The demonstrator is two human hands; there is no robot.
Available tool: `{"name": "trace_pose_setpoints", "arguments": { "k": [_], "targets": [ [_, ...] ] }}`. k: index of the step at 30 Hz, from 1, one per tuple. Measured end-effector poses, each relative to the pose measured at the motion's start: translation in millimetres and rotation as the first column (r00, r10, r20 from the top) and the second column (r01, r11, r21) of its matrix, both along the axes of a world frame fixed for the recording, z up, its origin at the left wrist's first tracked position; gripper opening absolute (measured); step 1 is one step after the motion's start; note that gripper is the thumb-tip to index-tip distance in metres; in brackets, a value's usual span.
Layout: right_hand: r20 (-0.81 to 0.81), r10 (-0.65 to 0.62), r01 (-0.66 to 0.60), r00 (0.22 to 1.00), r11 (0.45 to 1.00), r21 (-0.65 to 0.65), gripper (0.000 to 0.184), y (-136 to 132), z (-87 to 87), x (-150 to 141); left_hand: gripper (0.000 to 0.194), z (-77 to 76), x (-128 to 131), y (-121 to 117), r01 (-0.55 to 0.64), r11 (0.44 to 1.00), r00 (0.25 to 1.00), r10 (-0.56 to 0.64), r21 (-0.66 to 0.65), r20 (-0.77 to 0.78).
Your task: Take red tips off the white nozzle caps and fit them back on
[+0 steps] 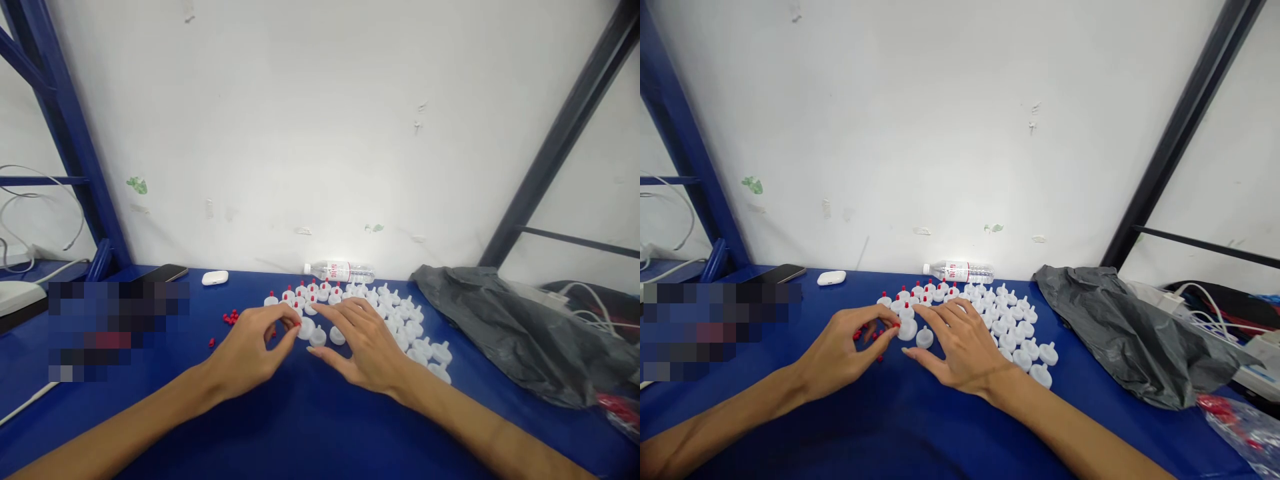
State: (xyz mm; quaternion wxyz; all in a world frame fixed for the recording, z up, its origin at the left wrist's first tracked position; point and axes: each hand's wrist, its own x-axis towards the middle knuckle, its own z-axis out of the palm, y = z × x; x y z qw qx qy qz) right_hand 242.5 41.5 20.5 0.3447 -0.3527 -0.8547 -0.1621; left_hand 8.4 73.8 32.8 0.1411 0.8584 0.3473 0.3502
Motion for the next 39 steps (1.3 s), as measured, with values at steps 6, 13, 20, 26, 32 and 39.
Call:
{"name": "trace_pose_setpoints", "arguments": {
  "k": [6, 13, 20, 26, 32, 39],
  "targets": [
    [0.028, 0.081, -0.081, 0.996, 0.997, -0.002, 0.028, 0.7, -6.2, -2.5, 0.014, -9.9, 4.5, -9.2, 0.152, 0.988, 0.988, -0.153, 0.032, 0.017],
    [0.042, 0.071, -0.072, 0.997, 0.997, 0.028, 0.028, -1.4, -3.2, -3.7, 0.015, -8.1, 2.2, -3.4, 0.168, 0.956, 0.935, -0.078, 0.240, -0.345],
    [0.030, 0.105, -0.107, 0.994, 0.992, 0.064, 0.029, -0.9, -2.5, -4.3, 0.016, -8.2, 4.0, -4.1, 0.176, 0.942, 0.798, 0.033, 0.286, -0.601],
    [0.056, 0.116, -0.121, 0.992, 0.986, 0.114, 0.021, -1.3, 3.9, -3.0, 0.027, -7.0, 7.7, -13.0, 0.101, 0.990, 0.915, -0.052, 0.101, -0.401],
    [0.037, -0.110, 0.094, 0.993, 0.948, 0.304, 0.016, 23.9, 7.5, 36.0, 0.044, 13.7, -10.5, 0.3, -0.088, 0.995, 0.994, 0.085, -0.051, -0.061],
    [-0.020, 0.048, -0.047, 0.999, 0.998, 0.050, 0.011, 15.5, 8.1, 25.1, 0.025, 0.3, -7.3, 2.1, 0.099, 0.984, 0.932, -0.040, 0.146, -0.360]
  ]
}}
